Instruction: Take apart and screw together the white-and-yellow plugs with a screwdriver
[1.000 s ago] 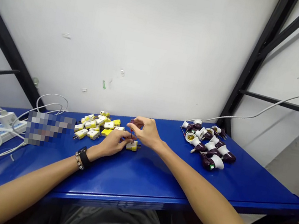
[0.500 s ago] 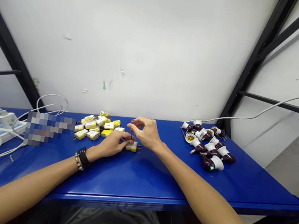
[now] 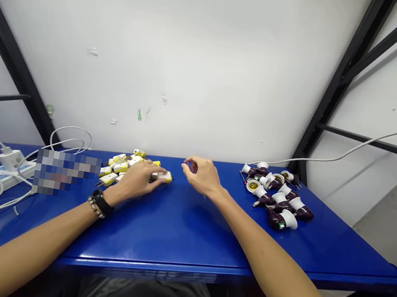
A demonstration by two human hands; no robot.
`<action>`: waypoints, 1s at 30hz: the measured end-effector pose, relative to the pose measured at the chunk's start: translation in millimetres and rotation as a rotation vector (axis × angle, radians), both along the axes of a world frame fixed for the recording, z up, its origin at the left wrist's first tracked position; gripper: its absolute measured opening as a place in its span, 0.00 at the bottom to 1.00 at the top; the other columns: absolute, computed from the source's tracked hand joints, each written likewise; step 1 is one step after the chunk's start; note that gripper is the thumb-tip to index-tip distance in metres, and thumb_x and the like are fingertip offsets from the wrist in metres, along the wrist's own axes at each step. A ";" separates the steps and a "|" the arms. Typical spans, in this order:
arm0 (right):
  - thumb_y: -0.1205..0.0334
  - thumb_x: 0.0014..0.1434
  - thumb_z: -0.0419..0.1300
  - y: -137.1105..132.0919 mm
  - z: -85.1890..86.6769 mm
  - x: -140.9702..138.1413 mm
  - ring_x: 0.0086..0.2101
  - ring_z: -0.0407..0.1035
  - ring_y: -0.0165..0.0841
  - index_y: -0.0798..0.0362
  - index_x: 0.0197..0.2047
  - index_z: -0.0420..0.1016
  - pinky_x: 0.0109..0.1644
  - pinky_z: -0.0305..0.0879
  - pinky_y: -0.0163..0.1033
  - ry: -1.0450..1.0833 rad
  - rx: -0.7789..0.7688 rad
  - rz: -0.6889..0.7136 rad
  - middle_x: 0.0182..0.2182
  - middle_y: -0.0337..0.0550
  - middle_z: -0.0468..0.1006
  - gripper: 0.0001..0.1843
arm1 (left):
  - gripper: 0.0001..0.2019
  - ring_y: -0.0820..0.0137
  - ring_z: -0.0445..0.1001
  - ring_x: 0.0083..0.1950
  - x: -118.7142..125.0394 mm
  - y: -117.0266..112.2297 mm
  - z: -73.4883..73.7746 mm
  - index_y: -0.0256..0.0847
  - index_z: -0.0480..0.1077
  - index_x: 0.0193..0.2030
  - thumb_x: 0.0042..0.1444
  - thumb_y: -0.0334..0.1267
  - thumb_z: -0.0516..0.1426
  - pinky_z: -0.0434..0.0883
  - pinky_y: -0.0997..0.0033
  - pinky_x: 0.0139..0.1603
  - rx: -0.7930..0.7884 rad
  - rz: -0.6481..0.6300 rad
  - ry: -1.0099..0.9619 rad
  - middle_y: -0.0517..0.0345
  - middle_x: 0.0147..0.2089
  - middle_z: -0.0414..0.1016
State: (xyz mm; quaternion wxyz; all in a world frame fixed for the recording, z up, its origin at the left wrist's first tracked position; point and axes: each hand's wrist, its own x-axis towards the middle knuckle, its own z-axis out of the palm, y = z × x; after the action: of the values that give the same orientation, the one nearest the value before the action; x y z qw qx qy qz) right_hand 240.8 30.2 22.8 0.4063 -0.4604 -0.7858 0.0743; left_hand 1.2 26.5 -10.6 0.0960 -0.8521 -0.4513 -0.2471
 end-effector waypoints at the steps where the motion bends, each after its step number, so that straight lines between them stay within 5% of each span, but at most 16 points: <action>1: 0.55 0.62 0.59 0.1 -0.9 1.1 0.27 0.69 0.31 0.52 0.40 0.80 0.32 0.59 0.35 -0.089 -0.039 -0.016 0.25 0.38 0.77 0.12 | 0.14 0.54 0.75 0.48 -4.9 4.1 0.1 0.42 0.78 0.50 0.63 0.45 0.58 0.69 0.56 0.51 0.034 0.066 0.014 0.48 0.44 0.82; 5: 0.55 0.62 0.58 1.8 -6.5 4.4 0.36 0.75 0.37 0.50 0.48 0.79 0.36 0.61 0.36 -0.417 -0.206 -0.074 0.35 0.44 0.82 0.15 | 0.14 0.50 0.72 0.54 -16.3 17.1 -6.4 0.43 0.77 0.52 0.66 0.42 0.54 0.66 0.51 0.54 0.124 0.209 0.078 0.45 0.48 0.80; 9: 0.56 0.61 0.59 6.0 -14.1 8.3 0.45 0.75 0.43 0.50 0.48 0.79 0.41 0.63 0.38 -0.621 -0.327 -0.066 0.44 0.50 0.82 0.14 | 0.17 0.50 0.69 0.59 -8.3 17.7 -13.5 0.43 0.71 0.60 0.66 0.37 0.52 0.63 0.48 0.59 0.162 0.218 0.103 0.43 0.57 0.75; 13: 0.54 0.62 0.59 9.1 -18.1 11.3 0.46 0.75 0.45 0.51 0.50 0.77 0.43 0.65 0.40 -0.643 -0.346 -0.090 0.46 0.51 0.81 0.16 | 0.22 0.51 0.63 0.67 11.7 1.6 -14.1 0.43 0.65 0.66 0.66 0.34 0.52 0.55 0.43 0.69 0.104 0.017 0.093 0.44 0.65 0.69; 17: 0.52 0.62 0.58 7.7 -17.0 10.9 0.50 0.74 0.48 0.52 0.51 0.75 0.47 0.66 0.43 -0.660 -0.349 -0.110 0.50 0.54 0.80 0.18 | 0.23 0.56 0.63 0.70 29.5 -20.3 -16.0 0.46 0.66 0.67 0.66 0.42 0.56 0.58 0.48 0.71 -0.177 -0.364 0.093 0.48 0.69 0.67; 19: 0.52 0.62 0.58 6.2 -15.8 10.1 0.50 0.74 0.49 0.53 0.51 0.75 0.48 0.66 0.45 -0.671 -0.358 -0.111 0.51 0.55 0.79 0.18 | 0.25 0.56 0.64 0.70 33.9 -27.0 -17.6 0.46 0.65 0.68 0.66 0.46 0.57 0.60 0.50 0.70 -0.309 -0.451 0.073 0.47 0.70 0.65; 23: 0.52 0.63 0.57 4.2 -13.8 9.2 0.50 0.74 0.47 0.53 0.51 0.75 0.49 0.66 0.44 -0.687 -0.373 -0.114 0.52 0.55 0.78 0.18 | 0.27 0.54 0.63 0.71 34.3 -29.9 -18.1 0.47 0.63 0.69 0.65 0.49 0.57 0.59 0.47 0.71 -0.374 -0.459 0.056 0.46 0.72 0.62; 30: 0.49 0.63 0.57 3.3 -13.3 7.7 0.51 0.74 0.48 0.52 0.51 0.74 0.49 0.67 0.45 -0.695 -0.387 -0.112 0.52 0.55 0.78 0.19 | 0.22 0.55 0.68 0.65 20.4 -18.5 -14.8 0.44 0.69 0.64 0.65 0.48 0.57 0.64 0.52 0.67 -0.249 -0.347 0.055 0.45 0.66 0.70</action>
State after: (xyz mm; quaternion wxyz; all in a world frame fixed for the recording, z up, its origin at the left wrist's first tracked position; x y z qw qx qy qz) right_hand 248.5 33.5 9.5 0.0256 -0.5681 -0.8217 0.0387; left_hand 21.6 8.0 -25.4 -0.0416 -0.9287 -0.3219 -0.1791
